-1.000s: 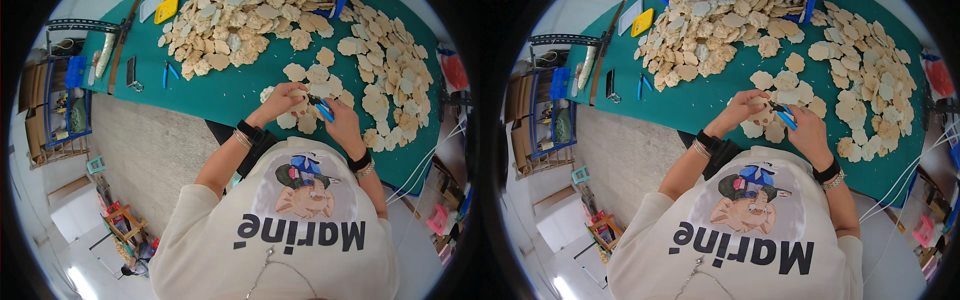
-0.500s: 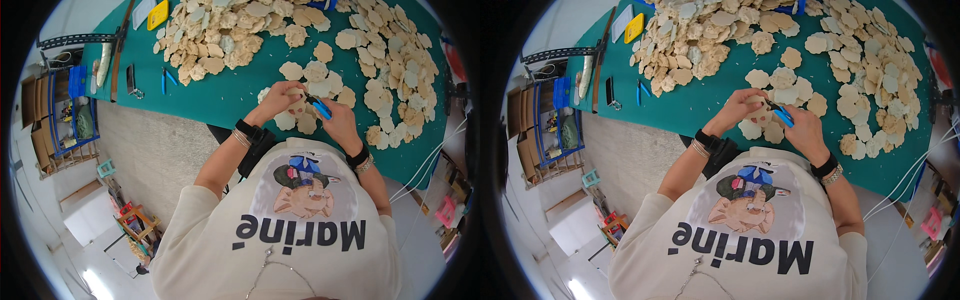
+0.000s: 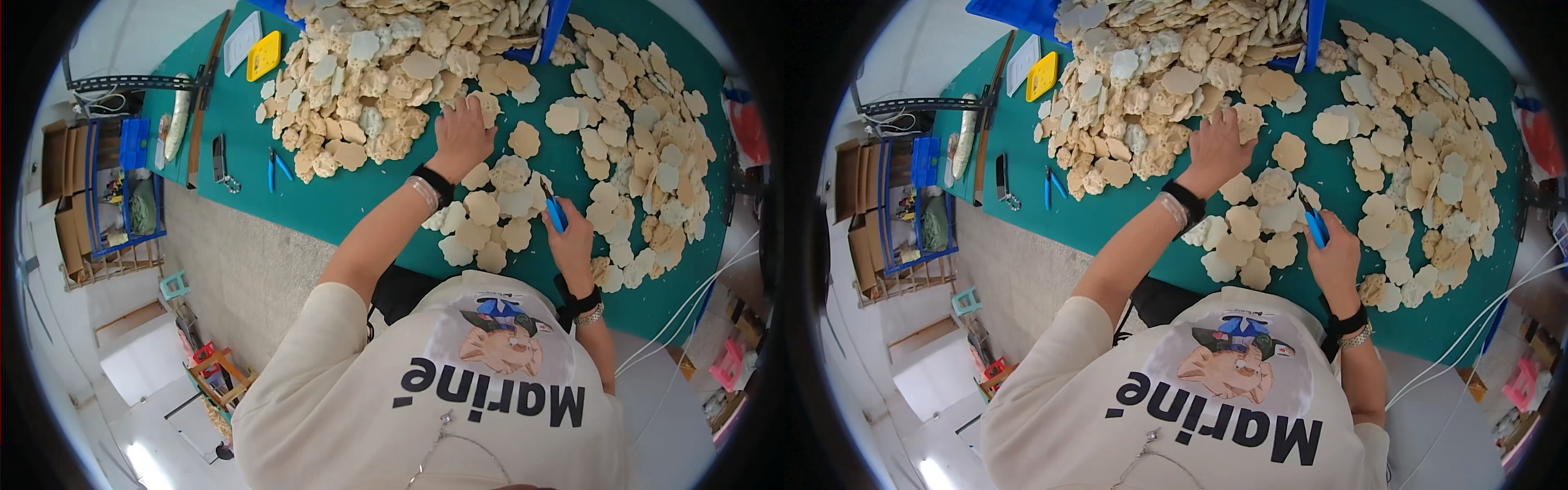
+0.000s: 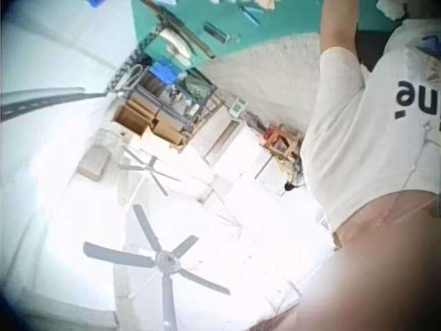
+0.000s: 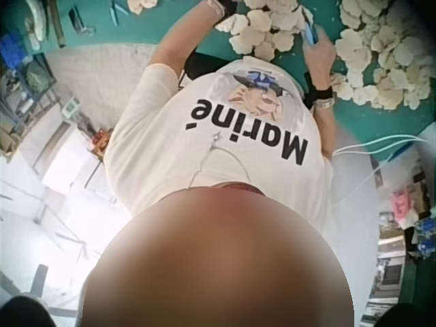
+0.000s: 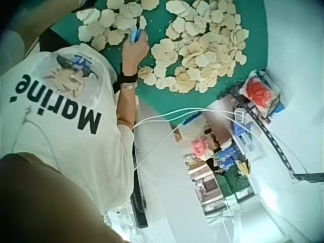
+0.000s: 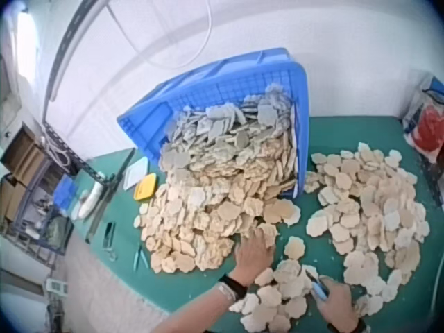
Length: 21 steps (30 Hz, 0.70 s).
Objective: The person uses blue-handled pliers to trim the edges of small, light-colored, irregularly shaped craft pieces on a green table. They pick up each piece, trim it, and place it back on the table, repeating this process for many pieces.
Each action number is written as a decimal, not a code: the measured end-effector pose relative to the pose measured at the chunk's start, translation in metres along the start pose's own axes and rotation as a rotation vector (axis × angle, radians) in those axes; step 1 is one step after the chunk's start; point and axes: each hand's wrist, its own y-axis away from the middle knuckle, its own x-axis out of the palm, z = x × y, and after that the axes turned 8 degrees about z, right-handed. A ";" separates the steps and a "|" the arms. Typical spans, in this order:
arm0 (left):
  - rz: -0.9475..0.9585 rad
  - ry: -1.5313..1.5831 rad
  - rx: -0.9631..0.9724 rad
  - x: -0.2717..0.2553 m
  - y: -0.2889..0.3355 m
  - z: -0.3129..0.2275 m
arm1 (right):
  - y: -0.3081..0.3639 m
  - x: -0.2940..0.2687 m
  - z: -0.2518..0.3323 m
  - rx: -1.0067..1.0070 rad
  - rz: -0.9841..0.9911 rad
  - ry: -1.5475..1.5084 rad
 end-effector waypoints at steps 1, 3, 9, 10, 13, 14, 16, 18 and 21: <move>0.005 -0.047 0.004 0.003 -0.007 -0.001 | 0.000 0.000 -0.001 0.008 0.006 0.012; 0.023 -0.162 0.083 0.007 -0.016 0.000 | 0.001 0.003 -0.001 -0.030 -0.024 0.015; 0.119 0.145 -0.016 -0.001 -0.014 0.015 | 0.000 0.003 -0.003 -0.032 -0.016 -0.014; 0.211 0.519 -0.078 -0.006 -0.009 0.022 | 0.000 0.003 -0.002 -0.035 -0.006 -0.012; 0.431 1.417 -0.142 -0.020 0.008 0.054 | -0.002 0.006 0.003 -0.096 -0.001 0.003; 0.425 1.387 -0.136 -0.019 0.015 0.059 | -0.003 0.008 0.006 -0.127 -0.010 0.007; 0.417 1.329 -0.120 -0.008 0.032 0.061 | -0.002 0.013 0.012 -0.169 -0.020 0.000; 0.262 1.138 -0.110 0.004 0.045 0.060 | 0.000 0.016 0.015 -0.172 0.010 -0.010; 0.064 0.755 -0.043 0.018 0.048 0.051 | 0.008 0.020 0.015 -0.178 0.003 -0.014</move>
